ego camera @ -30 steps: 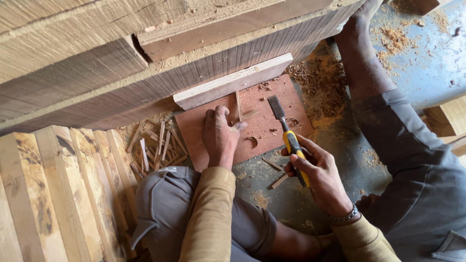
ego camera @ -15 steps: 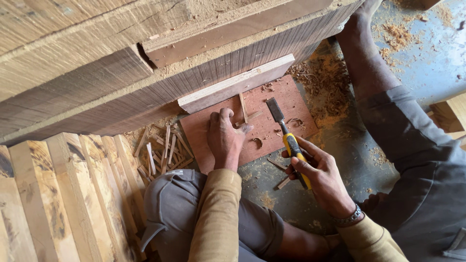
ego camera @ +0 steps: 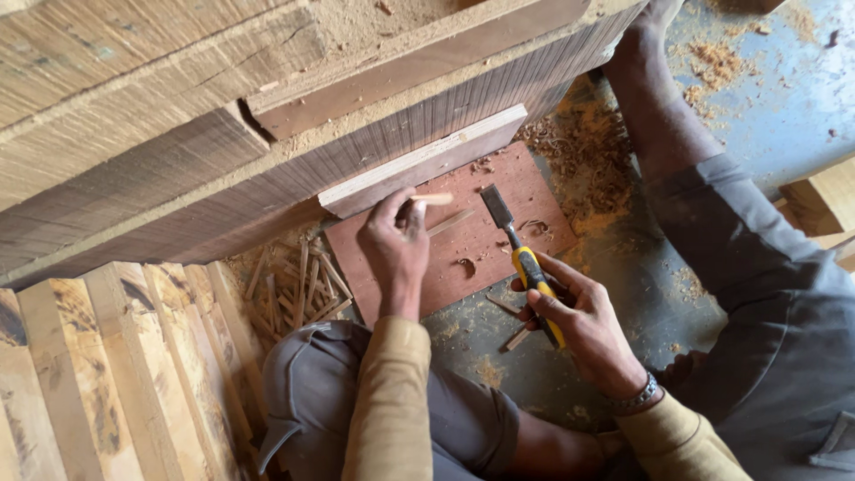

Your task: The person is sitting on the floor and using a chisel to carve a small rectangular piece of wood. They repeatedly position the chisel against the wood and push it to remove thin shavings, refining the shape of the piece.

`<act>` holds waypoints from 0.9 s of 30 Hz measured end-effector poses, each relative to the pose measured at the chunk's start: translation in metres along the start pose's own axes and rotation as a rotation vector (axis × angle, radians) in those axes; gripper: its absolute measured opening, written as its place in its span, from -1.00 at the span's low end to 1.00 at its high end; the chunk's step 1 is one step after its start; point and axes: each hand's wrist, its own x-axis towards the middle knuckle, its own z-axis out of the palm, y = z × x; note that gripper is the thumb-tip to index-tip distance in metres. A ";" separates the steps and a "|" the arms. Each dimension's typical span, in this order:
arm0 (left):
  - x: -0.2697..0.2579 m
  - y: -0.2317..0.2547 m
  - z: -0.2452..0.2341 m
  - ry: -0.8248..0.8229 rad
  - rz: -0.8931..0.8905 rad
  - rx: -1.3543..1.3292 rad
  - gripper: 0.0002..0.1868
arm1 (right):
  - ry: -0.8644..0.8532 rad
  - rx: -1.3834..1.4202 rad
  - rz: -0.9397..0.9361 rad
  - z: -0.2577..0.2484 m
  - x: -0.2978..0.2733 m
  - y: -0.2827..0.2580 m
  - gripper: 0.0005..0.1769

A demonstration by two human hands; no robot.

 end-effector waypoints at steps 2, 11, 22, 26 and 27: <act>0.006 0.002 -0.009 -0.032 0.033 -0.019 -0.81 | 0.004 0.016 -0.007 -0.001 0.001 -0.002 -0.36; 0.025 -0.027 0.029 -0.157 -0.129 0.076 -0.80 | -0.003 0.041 -0.002 -0.002 0.000 -0.006 -0.39; 0.000 -0.002 -0.002 -0.272 -0.406 0.233 -0.72 | -0.011 0.055 0.013 0.000 -0.004 -0.012 -0.39; -0.017 0.009 -0.016 -0.337 -0.042 0.358 -0.22 | -0.006 0.024 0.025 0.003 -0.005 -0.013 -0.36; -0.019 0.011 -0.014 -0.335 -0.042 0.382 -0.15 | -0.006 0.022 0.023 0.002 -0.006 -0.013 -0.36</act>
